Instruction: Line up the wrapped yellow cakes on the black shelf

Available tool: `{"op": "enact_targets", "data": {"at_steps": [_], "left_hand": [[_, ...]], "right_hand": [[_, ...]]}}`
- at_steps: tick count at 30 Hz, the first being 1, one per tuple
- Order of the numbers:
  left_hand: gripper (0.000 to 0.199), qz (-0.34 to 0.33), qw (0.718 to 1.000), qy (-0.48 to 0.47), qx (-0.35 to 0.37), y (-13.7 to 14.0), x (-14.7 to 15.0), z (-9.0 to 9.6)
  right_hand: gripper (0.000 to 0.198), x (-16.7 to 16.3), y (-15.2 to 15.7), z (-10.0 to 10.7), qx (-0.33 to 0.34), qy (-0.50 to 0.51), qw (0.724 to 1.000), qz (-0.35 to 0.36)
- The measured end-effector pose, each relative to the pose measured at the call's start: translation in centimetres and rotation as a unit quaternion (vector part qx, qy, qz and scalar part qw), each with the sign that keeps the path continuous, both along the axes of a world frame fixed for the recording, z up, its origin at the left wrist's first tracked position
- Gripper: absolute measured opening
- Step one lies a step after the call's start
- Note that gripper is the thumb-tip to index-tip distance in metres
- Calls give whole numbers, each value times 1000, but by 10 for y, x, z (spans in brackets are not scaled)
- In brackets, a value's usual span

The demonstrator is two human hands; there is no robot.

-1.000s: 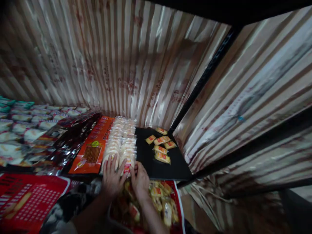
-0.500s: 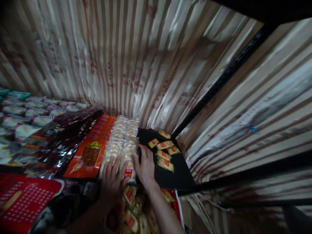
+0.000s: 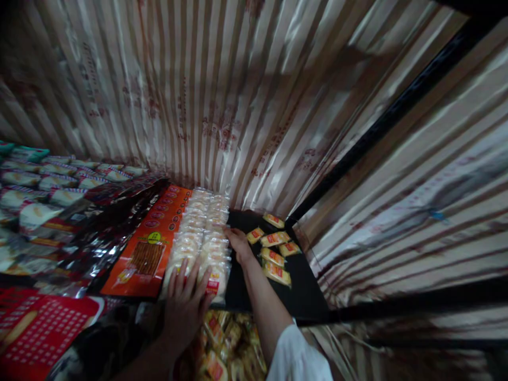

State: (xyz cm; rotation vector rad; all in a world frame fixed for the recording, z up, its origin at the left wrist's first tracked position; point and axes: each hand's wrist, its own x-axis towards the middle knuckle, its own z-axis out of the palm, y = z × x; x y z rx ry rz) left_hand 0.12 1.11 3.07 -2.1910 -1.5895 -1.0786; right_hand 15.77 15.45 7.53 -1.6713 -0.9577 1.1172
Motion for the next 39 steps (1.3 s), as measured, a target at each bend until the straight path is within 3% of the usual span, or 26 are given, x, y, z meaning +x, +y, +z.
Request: {"op": "enact_targets", "data": {"at_steps": [4, 8, 11, 13, 16, 18, 20, 22, 24, 29, 33, 39], "left_hand": [[45, 0, 1000, -2, 1, 1, 0, 2], [48, -4, 1000, 8, 1, 3, 0, 3], [47, -4, 1000, -7, -5, 4, 2, 4], [46, -4, 1000, -21, -7, 5, 3, 5], [45, -4, 999, -41, -5, 4, 5, 6], [46, -7, 999, -47, 2, 3, 4, 6], [49, -2, 998, -55, 13, 1, 3, 7], [52, 12, 997, -75, 20, 1, -1, 7], [56, 44, 992, -113, 17, 3, -6, 8], [67, 96, 973, -208, -10, 15, -23, 2], [68, 60, 978, -198, -33, 21, -20, -7], [64, 66, 982, -171, -44, 25, -11, -9]], "right_hand": [[28, 2, 2, -2, 24, 40, 999, -5], [35, 3, 4, -7, 56, 17, 998, 1], [39, 3, 4, -5, 58, -49, 997, 0], [43, 0, 0, 0, 88, -147, 985, -15], [49, -8, -13, 14, 207, -311, 927, -19], [47, -16, -26, 22, 284, -391, 875, 33], [44, -24, -39, 25, 322, -442, 831, 103], [44, -28, -51, 23, 326, -459, 815, 134], [48, -28, -61, 18, 314, -453, 827, 110], [61, -19, -84, 0, 246, -378, 892, -31], [64, -26, -96, -18, 195, -326, 925, -9], [67, -46, -93, -31, 185, -292, 938, 11]]}}
